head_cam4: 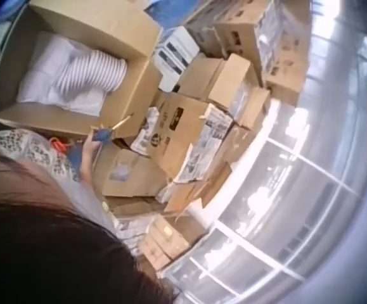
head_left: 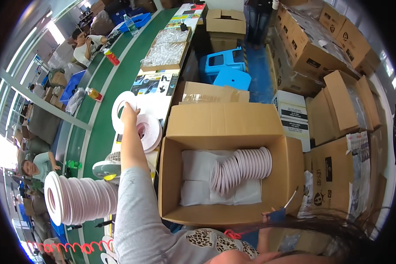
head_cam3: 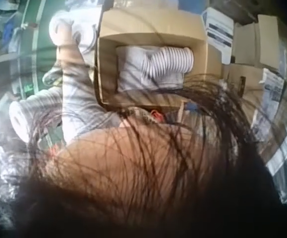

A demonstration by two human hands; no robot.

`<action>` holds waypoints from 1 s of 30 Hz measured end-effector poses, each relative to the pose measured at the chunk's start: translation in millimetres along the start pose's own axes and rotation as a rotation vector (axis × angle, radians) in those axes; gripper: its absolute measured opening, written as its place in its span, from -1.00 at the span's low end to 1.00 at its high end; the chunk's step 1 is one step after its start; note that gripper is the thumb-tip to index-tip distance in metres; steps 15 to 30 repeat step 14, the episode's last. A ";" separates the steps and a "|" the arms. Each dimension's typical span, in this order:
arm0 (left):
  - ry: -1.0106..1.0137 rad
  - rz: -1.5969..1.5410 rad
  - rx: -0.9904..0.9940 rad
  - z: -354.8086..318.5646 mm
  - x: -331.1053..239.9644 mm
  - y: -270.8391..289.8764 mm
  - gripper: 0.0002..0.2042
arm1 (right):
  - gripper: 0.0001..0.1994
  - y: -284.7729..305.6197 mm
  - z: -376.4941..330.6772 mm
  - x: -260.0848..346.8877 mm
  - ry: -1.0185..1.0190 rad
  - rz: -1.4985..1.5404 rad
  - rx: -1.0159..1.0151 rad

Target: Picking circular white lighting components from a box, cleaning them with an air duster, and stacking them on a table.

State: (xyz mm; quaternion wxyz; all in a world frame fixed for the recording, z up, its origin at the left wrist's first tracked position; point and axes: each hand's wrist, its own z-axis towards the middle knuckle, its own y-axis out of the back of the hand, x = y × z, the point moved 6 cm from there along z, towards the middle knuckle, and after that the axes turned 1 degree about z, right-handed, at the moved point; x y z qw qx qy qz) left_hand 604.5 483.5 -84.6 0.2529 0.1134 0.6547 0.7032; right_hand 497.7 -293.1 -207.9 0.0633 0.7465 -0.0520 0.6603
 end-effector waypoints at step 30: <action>-0.207 0.235 -0.063 -125.4 -39.8 -47.2 -0.18 | -0.53 12.4 -1.9 -5.6 -0.082 -0.089 0.146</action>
